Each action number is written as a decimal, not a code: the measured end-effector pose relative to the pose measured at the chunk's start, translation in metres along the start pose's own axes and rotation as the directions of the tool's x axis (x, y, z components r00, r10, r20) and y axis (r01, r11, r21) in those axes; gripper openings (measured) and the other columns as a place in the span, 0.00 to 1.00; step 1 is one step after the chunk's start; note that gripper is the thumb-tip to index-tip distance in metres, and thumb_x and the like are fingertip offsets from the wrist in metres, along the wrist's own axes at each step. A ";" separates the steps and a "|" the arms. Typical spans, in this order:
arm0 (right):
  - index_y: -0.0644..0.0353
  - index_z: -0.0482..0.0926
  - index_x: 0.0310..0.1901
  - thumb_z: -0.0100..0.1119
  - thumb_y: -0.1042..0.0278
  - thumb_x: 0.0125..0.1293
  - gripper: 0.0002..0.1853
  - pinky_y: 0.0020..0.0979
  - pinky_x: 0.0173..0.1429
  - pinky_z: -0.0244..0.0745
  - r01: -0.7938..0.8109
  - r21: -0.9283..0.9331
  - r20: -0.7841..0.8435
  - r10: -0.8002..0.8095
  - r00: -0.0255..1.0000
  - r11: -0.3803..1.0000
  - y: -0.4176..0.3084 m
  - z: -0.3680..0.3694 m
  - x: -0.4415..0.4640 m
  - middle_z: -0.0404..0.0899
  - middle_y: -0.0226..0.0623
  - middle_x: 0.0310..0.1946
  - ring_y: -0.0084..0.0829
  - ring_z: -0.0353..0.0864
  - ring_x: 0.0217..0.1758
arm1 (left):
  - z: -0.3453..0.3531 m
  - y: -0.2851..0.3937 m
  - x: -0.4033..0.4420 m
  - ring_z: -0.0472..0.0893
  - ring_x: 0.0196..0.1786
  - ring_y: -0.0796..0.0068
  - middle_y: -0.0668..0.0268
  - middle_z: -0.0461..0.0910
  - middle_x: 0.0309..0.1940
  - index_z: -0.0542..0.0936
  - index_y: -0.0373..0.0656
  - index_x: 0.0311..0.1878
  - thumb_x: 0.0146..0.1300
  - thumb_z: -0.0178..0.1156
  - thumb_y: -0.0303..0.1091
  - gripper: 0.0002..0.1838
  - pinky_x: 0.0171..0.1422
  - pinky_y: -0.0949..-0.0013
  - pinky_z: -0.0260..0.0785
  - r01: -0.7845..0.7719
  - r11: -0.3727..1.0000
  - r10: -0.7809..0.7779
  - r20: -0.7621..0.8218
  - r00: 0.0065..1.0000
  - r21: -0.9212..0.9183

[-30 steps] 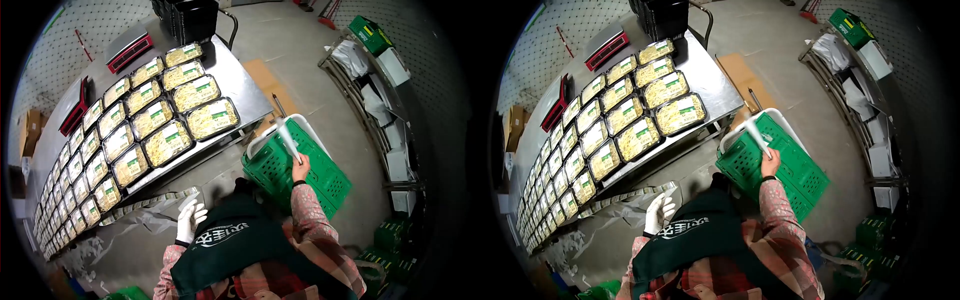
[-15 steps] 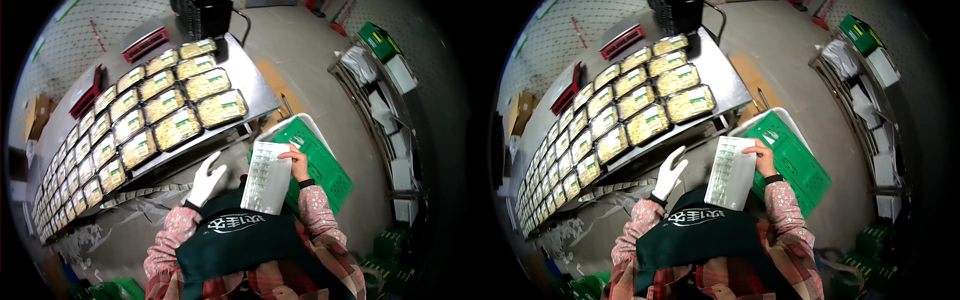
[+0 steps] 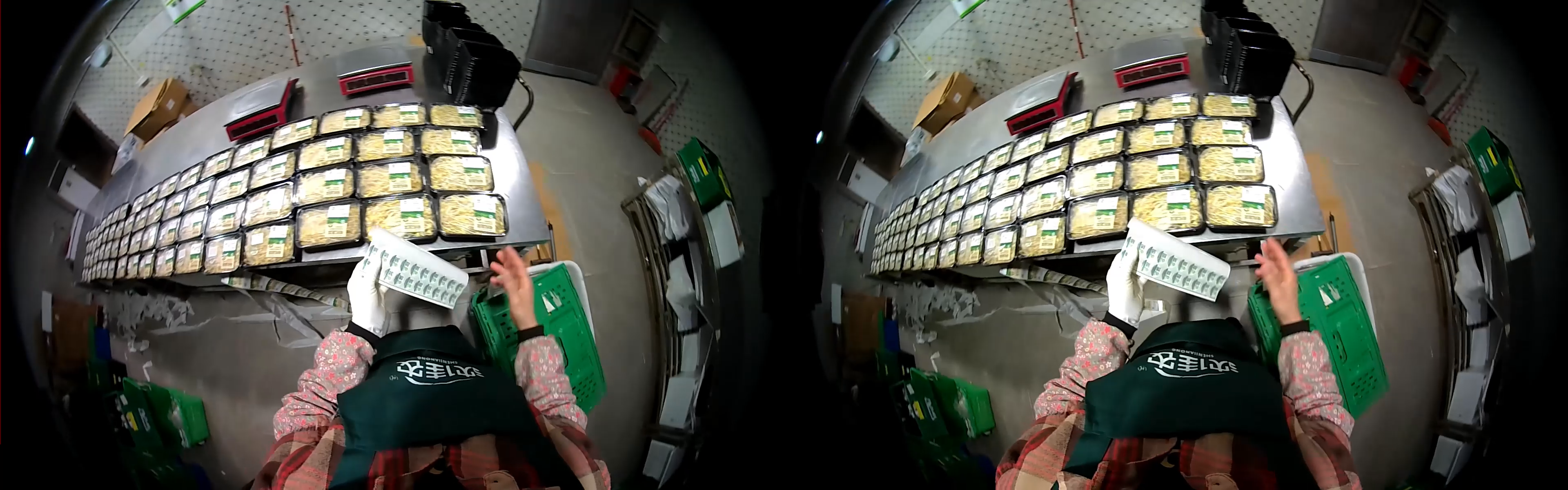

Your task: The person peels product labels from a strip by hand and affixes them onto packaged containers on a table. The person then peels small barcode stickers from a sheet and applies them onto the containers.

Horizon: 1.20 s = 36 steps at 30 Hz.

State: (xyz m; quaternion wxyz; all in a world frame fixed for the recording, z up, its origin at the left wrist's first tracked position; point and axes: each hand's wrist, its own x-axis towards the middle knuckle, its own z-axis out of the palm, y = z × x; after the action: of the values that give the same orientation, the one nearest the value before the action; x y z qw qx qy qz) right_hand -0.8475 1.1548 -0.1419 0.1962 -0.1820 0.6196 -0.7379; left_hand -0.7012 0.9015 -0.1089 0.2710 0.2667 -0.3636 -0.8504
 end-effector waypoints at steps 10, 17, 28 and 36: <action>0.66 0.80 0.48 0.68 0.67 0.58 0.17 0.25 0.48 0.73 -0.162 -0.206 0.283 0.217 0.934 0.965 0.013 0.079 -0.006 0.81 0.30 0.37 0.22 0.78 0.41 | -0.047 0.014 -0.034 0.78 0.52 0.71 0.63 0.77 0.50 0.71 0.39 0.57 0.66 0.58 0.31 0.17 0.57 0.65 0.72 -0.038 0.999 0.044 -0.224 0.974 0.031; 0.65 0.82 0.34 0.65 0.68 0.62 0.08 0.19 0.35 0.72 -0.358 -0.181 0.431 0.401 0.808 0.916 -0.005 0.078 0.008 0.81 0.28 0.27 0.15 0.77 0.29 | -0.064 0.070 -0.033 0.64 0.68 0.68 0.56 0.64 0.67 0.59 0.38 0.71 0.50 0.72 0.30 0.46 0.72 0.61 0.54 -0.370 0.709 0.185 0.347 0.919 0.601; 0.68 0.79 0.45 0.65 0.79 0.59 0.12 0.19 0.41 0.76 -0.239 -0.151 0.471 0.282 0.836 0.959 -0.021 0.107 0.039 0.81 0.30 0.35 0.16 0.79 0.36 | -0.077 0.055 -0.034 0.78 0.37 0.84 0.68 0.82 0.36 0.81 0.33 0.44 0.61 0.63 0.28 0.10 0.44 0.79 0.70 -0.137 0.889 0.180 -0.058 0.982 0.438; 0.68 0.80 0.38 0.64 0.74 0.62 0.07 0.18 0.39 0.74 -0.259 -0.132 0.494 0.290 0.820 0.957 -0.013 0.122 0.045 0.82 0.31 0.32 0.15 0.78 0.33 | -0.071 0.066 -0.038 0.76 0.37 0.85 0.71 0.80 0.32 0.80 0.35 0.38 0.64 0.61 0.28 0.05 0.46 0.79 0.68 -0.120 0.921 0.185 -0.145 0.972 0.370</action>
State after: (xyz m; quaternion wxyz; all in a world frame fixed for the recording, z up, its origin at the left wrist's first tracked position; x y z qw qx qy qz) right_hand -0.8247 1.0307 -0.1081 0.4512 -0.2844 0.5870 -0.6091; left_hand -0.6106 0.8541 -0.0913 0.3147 0.3570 -0.5065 -0.7190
